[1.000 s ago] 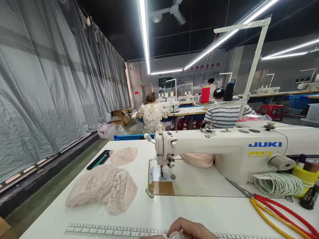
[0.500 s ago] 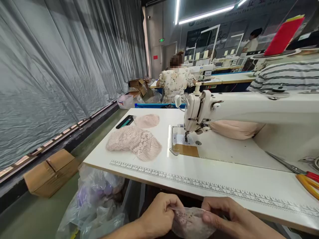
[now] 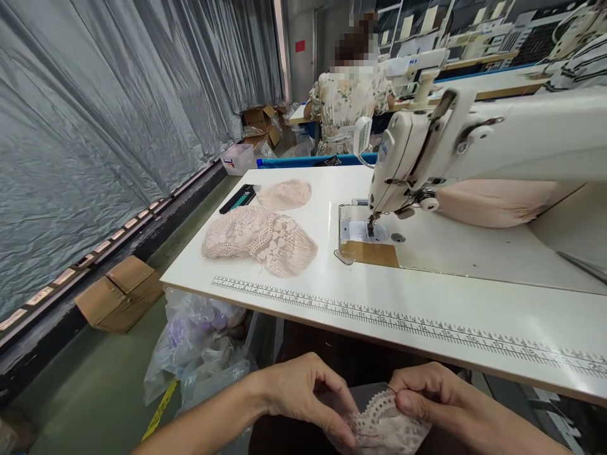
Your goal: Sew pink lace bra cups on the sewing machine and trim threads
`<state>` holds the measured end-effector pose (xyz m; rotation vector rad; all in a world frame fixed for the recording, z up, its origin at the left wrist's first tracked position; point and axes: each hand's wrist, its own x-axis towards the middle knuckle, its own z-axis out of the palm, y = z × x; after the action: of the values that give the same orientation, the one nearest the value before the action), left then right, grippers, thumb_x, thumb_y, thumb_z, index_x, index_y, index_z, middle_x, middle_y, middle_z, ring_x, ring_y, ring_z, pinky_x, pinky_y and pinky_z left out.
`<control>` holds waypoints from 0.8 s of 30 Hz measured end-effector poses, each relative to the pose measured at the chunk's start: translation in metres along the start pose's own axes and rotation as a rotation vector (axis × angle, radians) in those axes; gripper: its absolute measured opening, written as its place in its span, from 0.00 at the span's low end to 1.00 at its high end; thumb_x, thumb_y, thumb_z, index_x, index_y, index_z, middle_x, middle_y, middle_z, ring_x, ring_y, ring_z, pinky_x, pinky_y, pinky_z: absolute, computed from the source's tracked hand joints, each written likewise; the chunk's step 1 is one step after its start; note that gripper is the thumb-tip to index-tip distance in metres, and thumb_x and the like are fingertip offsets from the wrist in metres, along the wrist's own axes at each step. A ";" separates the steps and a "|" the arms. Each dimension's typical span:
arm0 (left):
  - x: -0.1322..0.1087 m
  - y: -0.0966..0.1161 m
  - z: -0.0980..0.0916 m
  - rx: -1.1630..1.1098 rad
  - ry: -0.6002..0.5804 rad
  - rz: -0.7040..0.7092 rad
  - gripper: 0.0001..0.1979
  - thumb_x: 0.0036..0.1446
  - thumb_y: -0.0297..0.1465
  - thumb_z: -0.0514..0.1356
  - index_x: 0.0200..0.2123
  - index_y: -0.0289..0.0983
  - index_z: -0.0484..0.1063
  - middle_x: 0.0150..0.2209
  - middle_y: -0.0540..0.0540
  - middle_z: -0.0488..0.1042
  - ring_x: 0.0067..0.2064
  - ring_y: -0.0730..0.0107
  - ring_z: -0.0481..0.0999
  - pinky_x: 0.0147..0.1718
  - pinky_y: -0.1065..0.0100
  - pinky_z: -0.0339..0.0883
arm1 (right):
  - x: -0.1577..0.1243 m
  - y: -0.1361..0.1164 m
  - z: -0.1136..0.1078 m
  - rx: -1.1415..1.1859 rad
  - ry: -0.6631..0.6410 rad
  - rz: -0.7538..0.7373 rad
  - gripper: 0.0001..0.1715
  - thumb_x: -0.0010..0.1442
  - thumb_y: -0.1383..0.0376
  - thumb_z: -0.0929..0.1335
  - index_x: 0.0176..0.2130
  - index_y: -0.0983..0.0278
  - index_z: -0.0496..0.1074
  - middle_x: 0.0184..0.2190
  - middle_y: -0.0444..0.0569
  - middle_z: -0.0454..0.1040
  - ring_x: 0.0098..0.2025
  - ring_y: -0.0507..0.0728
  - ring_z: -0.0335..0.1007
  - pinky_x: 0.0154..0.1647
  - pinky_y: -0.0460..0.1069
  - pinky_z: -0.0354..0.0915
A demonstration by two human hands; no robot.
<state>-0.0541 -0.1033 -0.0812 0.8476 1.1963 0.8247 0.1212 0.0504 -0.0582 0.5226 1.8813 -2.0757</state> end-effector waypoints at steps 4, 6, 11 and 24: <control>-0.004 -0.002 -0.009 0.015 -0.049 0.043 0.20 0.33 0.45 0.71 0.28 0.37 0.79 0.26 0.52 0.71 0.30 0.76 0.68 0.33 0.75 0.62 | 0.005 0.019 -0.006 0.088 -0.020 0.018 0.29 0.50 0.42 0.68 0.24 0.66 0.69 0.21 0.42 0.60 0.26 0.51 0.54 0.28 0.47 0.52; -0.003 -0.004 -0.011 -0.059 -0.066 0.063 0.20 0.34 0.45 0.71 0.29 0.37 0.79 0.29 0.51 0.73 0.33 0.75 0.71 0.38 0.75 0.64 | 0.007 0.031 -0.009 0.122 -0.035 0.006 0.27 0.52 0.43 0.67 0.24 0.65 0.69 0.21 0.43 0.62 0.26 0.51 0.56 0.28 0.47 0.53; 0.004 -0.012 -0.011 -0.267 -0.106 -0.100 0.30 0.28 0.40 0.74 0.40 0.39 0.77 0.31 0.53 0.76 0.33 0.76 0.74 0.40 0.75 0.68 | 0.013 0.046 -0.012 0.185 -0.066 -0.008 0.24 0.55 0.46 0.67 0.25 0.64 0.70 0.21 0.42 0.63 0.25 0.51 0.55 0.27 0.46 0.54; 0.010 -0.016 -0.012 -0.101 -0.032 -0.181 0.28 0.24 0.43 0.74 0.33 0.37 0.80 0.25 0.53 0.76 0.29 0.73 0.74 0.36 0.74 0.69 | 0.021 0.025 0.002 0.115 -0.048 -0.017 0.30 0.49 0.42 0.68 0.24 0.67 0.71 0.20 0.41 0.61 0.25 0.50 0.55 0.27 0.45 0.51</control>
<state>-0.0630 -0.1000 -0.1019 0.6574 1.1746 0.7152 0.1130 0.0464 -0.0896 0.4799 1.7533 -2.1976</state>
